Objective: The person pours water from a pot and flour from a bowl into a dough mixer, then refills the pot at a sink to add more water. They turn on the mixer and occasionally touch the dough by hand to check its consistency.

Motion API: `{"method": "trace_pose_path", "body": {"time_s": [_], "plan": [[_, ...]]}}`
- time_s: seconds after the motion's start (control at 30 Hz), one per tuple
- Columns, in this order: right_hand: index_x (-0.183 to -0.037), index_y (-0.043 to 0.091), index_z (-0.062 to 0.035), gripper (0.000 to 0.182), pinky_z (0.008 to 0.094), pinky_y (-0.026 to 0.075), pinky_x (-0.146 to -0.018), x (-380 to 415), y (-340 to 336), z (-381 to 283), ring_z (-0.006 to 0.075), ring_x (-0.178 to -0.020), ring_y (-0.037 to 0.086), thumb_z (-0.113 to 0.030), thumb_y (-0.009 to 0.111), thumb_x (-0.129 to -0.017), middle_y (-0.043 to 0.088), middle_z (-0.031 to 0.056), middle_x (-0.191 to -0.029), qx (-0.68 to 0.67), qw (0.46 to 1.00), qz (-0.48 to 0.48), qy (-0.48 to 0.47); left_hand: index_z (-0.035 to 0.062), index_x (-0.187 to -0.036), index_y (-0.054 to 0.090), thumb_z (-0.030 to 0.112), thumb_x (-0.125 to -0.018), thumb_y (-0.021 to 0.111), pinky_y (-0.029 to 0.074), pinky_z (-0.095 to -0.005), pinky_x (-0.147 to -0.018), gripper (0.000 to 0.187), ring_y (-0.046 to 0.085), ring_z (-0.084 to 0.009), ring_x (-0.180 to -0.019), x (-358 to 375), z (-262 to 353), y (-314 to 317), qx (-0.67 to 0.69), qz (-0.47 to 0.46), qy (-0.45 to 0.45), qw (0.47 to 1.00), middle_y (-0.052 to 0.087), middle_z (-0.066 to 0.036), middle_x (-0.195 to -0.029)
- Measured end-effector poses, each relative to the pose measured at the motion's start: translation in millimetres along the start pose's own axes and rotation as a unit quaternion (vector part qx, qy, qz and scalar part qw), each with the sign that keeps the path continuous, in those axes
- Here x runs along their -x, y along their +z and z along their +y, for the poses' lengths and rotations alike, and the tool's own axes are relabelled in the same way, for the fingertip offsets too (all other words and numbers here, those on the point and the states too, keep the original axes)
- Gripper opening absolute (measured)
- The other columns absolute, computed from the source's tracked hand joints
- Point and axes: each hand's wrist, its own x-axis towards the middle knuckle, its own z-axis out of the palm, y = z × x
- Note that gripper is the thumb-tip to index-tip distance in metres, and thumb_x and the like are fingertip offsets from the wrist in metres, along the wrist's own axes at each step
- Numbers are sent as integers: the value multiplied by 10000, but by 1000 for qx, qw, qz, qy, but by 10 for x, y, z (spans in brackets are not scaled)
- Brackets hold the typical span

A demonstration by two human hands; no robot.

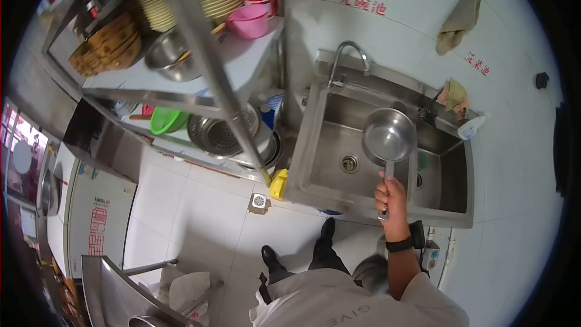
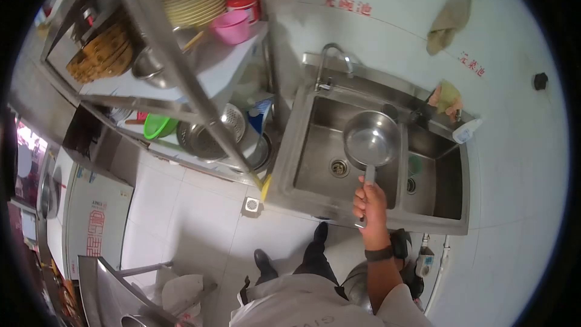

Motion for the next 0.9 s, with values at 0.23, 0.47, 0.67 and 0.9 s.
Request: {"method": "trace_pose_path", "body": {"time_s": [0.23, 0.47, 0.67, 0.9], "plan": [[-1081, 543, -97, 189, 212, 317, -390, -850, -252, -485, 51, -501, 390, -256, 550, -980, 463, -28, -713, 7, 997, -22, 79, 10, -978, 611, 207, -882, 638, 481, -295, -484, 221, 576, -180, -588, 2473, 138, 3292, -75, -437, 68, 894, 618, -86, -795], [-1042, 525, -96, 169, 208, 312, -398, -1258, -206, -684, 49, -506, 388, -257, 522, -993, 463, -25, -712, -11, 994, -36, 105, -59, -1029, 664, 244, -960, 578, 526, -273, -520, 322, 629, -138, -632, 4669, 34, 5543, -153, -675, 304, 654, 677, -117, -860], [-1027, 508, -66, 231, 231, 339, -416, -1311, -152, -755, 50, -507, 393, -292, 522, -979, 428, -30, -699, 74, 992, -31, 102, -61, -1153, 631, 193, -966, 554, 537, -279, -601, 325, 624, -119, -665, 5665, -315, 6655, -113, -731, 406, 537, 690, -112, -898], [-1128, 511, -58, 232, 210, 331, -376, -1462, 31, -769, 42, -507, 385, -249, 486, -999, 454, -19, -723, 54, 992, 8, 117, -28, -1317, 486, 76, -929, 473, 390, -441, -1032, 402, 482, -427, -1231, 6194, -724, 7758, -92, -709, 576, 397, 541, -291, -1254]]}}
